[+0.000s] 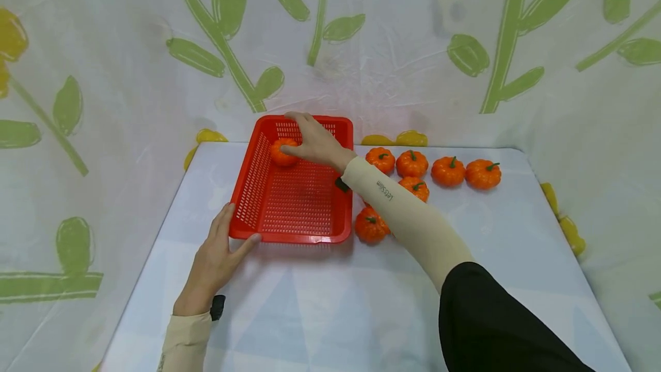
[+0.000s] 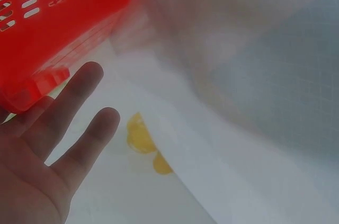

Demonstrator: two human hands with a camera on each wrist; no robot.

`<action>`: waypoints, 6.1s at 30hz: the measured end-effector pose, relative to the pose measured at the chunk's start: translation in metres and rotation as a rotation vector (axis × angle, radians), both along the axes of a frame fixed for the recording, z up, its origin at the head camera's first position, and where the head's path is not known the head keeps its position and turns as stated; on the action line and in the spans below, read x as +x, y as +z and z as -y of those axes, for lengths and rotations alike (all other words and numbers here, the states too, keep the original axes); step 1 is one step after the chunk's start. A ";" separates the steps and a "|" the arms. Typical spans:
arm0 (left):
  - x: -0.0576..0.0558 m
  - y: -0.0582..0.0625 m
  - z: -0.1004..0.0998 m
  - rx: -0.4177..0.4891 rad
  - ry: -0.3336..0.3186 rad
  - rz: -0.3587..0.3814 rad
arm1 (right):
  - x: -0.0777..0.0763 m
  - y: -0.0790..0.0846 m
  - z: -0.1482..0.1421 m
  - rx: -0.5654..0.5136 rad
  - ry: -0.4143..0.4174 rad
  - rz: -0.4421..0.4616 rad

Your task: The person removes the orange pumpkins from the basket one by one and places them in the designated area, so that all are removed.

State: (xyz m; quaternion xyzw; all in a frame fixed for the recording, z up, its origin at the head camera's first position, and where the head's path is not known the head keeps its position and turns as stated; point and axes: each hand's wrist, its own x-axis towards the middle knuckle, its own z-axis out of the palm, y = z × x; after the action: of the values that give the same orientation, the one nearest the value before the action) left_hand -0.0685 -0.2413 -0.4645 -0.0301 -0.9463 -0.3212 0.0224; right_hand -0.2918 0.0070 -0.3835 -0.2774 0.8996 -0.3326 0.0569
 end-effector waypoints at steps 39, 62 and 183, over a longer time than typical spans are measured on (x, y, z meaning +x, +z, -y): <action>-0.001 0.001 0.004 -0.002 0.005 0.003 | -0.022 -0.088 0.045 0.109 -0.044 0.116; -0.003 -0.001 0.004 -0.013 -0.003 -0.006 | -0.017 -0.089 0.048 0.116 -0.055 0.156; -0.002 0.000 0.001 0.001 -0.015 0.005 | 0.244 -0.107 -0.163 0.017 0.026 -0.254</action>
State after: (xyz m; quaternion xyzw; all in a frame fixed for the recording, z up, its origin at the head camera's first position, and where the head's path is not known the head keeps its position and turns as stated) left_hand -0.0700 -0.2427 -0.4646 -0.0362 -0.9458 -0.3221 0.0178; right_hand -0.0474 0.1700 -0.4904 -0.3285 0.8985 -0.2866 -0.0509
